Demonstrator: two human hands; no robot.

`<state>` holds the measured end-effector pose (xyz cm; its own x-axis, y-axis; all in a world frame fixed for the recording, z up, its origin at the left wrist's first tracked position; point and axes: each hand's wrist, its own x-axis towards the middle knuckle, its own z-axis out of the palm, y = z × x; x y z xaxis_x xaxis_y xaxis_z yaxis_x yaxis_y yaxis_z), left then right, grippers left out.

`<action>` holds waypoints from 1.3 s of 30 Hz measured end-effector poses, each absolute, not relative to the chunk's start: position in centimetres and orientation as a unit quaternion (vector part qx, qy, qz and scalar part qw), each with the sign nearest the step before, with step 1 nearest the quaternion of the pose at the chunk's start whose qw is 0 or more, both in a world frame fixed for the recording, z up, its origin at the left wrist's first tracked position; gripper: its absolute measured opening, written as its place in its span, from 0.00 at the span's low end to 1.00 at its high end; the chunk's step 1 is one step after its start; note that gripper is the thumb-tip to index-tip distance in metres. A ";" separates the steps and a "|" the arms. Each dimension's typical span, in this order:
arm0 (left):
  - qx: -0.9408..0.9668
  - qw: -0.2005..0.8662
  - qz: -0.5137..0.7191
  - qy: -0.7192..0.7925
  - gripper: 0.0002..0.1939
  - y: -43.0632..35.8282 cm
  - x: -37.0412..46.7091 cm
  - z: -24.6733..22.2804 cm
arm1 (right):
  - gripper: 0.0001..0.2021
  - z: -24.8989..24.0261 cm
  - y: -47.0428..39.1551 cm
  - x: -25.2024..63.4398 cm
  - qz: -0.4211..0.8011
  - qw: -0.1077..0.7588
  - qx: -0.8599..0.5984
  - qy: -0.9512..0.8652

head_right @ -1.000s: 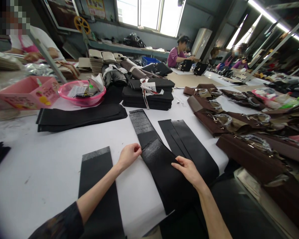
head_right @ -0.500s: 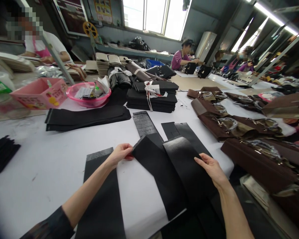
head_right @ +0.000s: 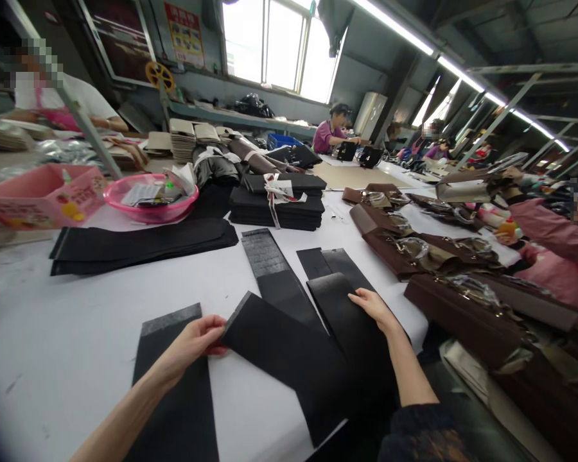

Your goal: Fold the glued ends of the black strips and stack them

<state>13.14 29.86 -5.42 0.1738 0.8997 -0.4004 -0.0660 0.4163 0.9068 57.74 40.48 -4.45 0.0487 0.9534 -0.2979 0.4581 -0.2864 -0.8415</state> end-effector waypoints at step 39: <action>0.361 0.671 0.388 0.518 0.24 28.7 13.1 -7.0 | 0.19 -4.9 39.9 57.2 0.257 0.230 -0.711 -0.613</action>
<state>13.14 28.72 -7.03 0.1618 0.8955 -0.4147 -0.1475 0.4374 0.8871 57.22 39.93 -4.87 0.1175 0.9896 -0.0832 0.7536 -0.1434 -0.6415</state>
